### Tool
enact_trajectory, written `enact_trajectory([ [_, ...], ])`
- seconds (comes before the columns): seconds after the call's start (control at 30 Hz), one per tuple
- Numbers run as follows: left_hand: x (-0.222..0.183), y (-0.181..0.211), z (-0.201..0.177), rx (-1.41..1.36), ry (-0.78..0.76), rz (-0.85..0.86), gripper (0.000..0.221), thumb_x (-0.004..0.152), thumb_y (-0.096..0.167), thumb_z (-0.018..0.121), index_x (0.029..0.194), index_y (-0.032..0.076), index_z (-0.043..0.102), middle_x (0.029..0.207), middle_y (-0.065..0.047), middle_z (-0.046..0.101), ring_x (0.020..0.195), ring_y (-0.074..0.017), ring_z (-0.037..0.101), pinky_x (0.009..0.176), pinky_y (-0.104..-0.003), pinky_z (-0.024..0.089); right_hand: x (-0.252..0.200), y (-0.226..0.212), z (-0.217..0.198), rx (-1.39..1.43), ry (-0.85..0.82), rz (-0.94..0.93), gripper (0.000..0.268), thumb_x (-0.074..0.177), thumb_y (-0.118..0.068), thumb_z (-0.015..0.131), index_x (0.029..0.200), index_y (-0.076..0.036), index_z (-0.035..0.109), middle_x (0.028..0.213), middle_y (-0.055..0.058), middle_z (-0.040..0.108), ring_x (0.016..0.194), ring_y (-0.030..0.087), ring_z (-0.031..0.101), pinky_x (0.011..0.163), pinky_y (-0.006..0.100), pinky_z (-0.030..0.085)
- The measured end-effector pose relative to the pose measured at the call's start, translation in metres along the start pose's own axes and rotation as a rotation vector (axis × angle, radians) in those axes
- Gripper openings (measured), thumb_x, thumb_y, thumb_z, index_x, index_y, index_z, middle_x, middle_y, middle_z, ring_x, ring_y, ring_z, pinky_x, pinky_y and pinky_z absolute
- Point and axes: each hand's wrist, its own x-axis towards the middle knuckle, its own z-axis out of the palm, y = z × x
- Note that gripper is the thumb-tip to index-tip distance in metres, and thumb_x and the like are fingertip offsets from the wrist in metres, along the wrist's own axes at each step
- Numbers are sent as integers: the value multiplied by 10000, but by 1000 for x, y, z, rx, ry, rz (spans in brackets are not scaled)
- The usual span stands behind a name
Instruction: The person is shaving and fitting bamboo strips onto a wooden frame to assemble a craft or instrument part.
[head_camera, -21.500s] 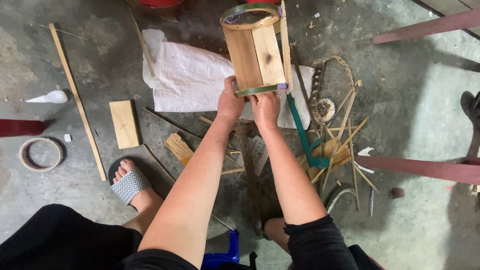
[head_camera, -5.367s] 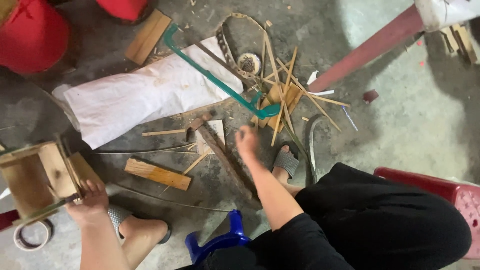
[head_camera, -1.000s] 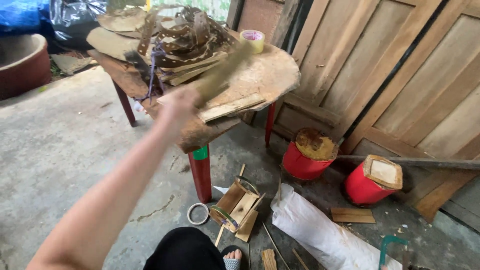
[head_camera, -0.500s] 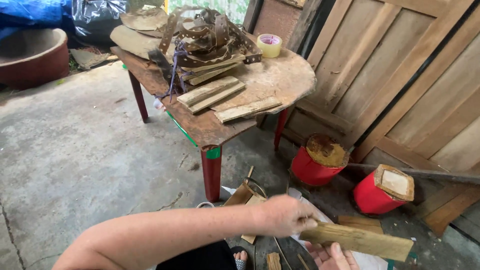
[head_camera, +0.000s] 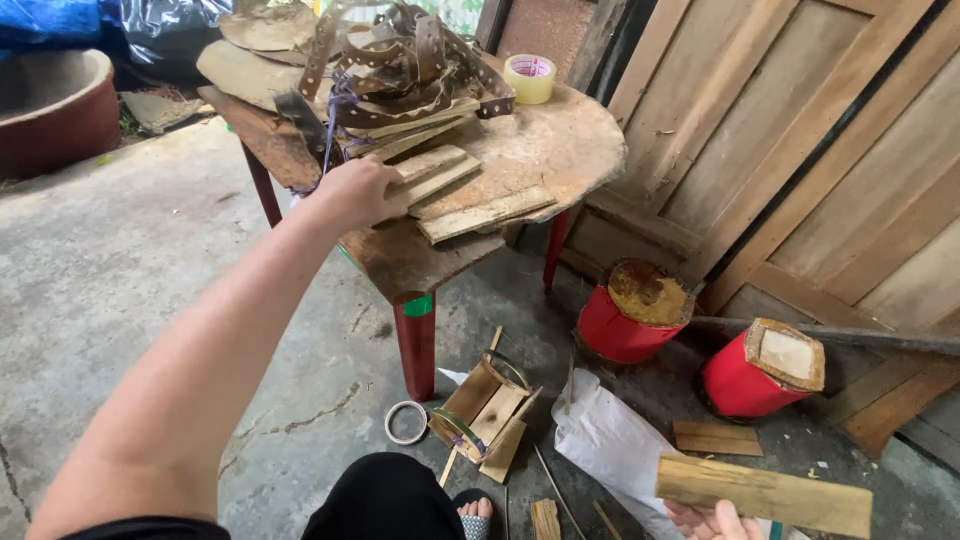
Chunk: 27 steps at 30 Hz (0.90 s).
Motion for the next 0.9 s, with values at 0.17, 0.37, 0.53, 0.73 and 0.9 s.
enact_trajectory([
  [0.17,-16,12,-9,17,-76,-54,307,1018,336,603,1273,176,666,1131,-106,612,928,-286,665,747,-424,600,-62,-66,46,-31,-20,184,479,1135,-178,360,1464,166,412,1202,477,563,1049,563,577,1031,538,443],
  [0.37,11,12,-26,1131,-527,171,474,993,277,677,1412,81,574,1355,-44,603,1165,-142,608,1004,-196,566,-22,-17,10,97,-149,111,442,1126,-96,338,1418,230,396,1160,530,531,988,646,554,965,618,451],
  [0.53,18,-25,4,-202,175,-241,416,992,79,363,1232,12,697,1236,-222,670,1129,-384,630,954,-483,511,-37,-34,19,111,-92,177,381,1129,-90,363,1389,183,417,1189,492,537,1013,611,552,983,604,444],
  [0.73,-3,27,16,-217,273,-257,178,1037,95,575,1129,65,724,1107,-136,684,1031,-276,604,942,-382,548,-32,-25,13,98,-53,175,328,1130,-118,421,1270,176,456,1125,476,569,969,597,587,942,598,478],
  [0.9,12,24,32,-44,336,30,232,958,272,694,784,143,778,958,-128,685,950,-295,608,1073,-463,406,-36,-18,12,98,-90,162,365,1127,-123,411,1337,168,473,1125,449,578,956,585,585,943,584,473],
])
